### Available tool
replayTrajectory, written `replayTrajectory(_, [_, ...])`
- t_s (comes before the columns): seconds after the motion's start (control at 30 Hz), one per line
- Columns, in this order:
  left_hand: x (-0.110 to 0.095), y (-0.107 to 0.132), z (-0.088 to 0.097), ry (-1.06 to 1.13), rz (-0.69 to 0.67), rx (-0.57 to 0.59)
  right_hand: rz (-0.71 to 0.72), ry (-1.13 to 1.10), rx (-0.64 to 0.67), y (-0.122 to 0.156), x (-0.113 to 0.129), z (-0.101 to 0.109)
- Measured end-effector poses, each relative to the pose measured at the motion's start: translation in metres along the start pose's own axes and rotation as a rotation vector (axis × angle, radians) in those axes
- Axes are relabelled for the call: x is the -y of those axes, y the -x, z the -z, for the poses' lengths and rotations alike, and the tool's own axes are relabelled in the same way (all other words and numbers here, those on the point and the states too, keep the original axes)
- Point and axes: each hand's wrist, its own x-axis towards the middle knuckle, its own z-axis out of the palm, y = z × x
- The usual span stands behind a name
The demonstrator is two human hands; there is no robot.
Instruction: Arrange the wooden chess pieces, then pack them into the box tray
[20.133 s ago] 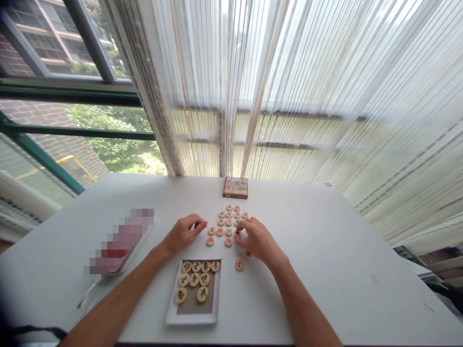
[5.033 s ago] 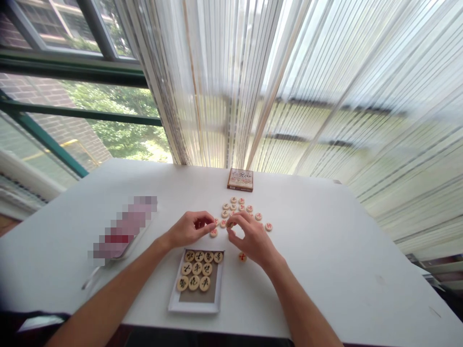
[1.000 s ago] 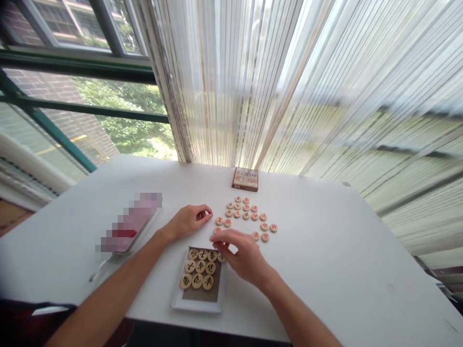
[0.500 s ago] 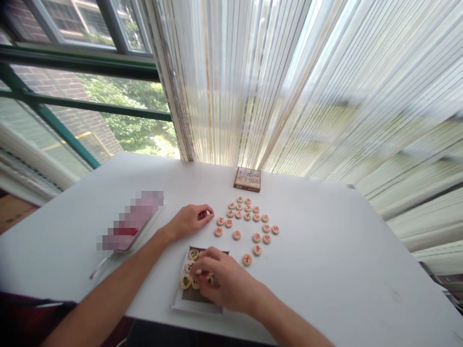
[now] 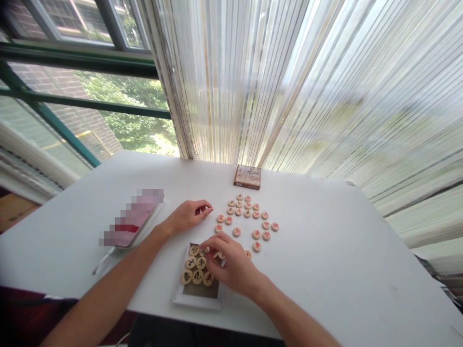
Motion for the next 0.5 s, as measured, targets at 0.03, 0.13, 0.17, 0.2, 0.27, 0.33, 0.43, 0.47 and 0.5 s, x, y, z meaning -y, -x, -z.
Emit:
replayTrajectory(0.03, [-0.002, 0.000, 0.004, 0.045, -0.004, -0.002, -0.002, -0.001, -0.041, -0.002, -0.002, 0.002])
replayTrajectory(0.13, [-0.013, 0.002, 0.021, 0.160, -0.011, 0.047, -0.046, -0.097, -0.135, -0.006, -0.009, 0.008])
replayTrajectory(0.17, [-0.018, 0.004, 0.027, 0.180, -0.017, 0.084, -0.071, -0.155, -0.156, -0.007, -0.012, 0.010])
replayTrajectory(0.2, [-0.024, 0.007, 0.032, 0.189, -0.025, 0.118, -0.101, -0.219, -0.173, -0.009, -0.014, 0.012])
replayTrajectory(0.27, [-0.037, 0.017, 0.037, 0.195, -0.053, 0.143, -0.161, -0.339, -0.202, -0.011, -0.019, 0.015])
replayTrajectory(0.33, [-0.049, 0.029, 0.036, 0.220, -0.085, 0.143, -0.212, -0.430, -0.208, -0.013, -0.021, 0.019])
replayTrajectory(0.43, [-0.062, 0.048, 0.026, 0.275, -0.084, 0.102, -0.268, -0.524, -0.165, -0.017, -0.019, 0.022])
replayTrajectory(0.47, [-0.064, 0.053, 0.022, 0.279, -0.083, 0.069, -0.282, -0.547, -0.154, -0.018, -0.017, 0.023])
replayTrajectory(0.5, [-0.066, 0.057, 0.019, 0.278, -0.085, 0.043, -0.293, -0.567, -0.147, -0.020, -0.015, 0.024])
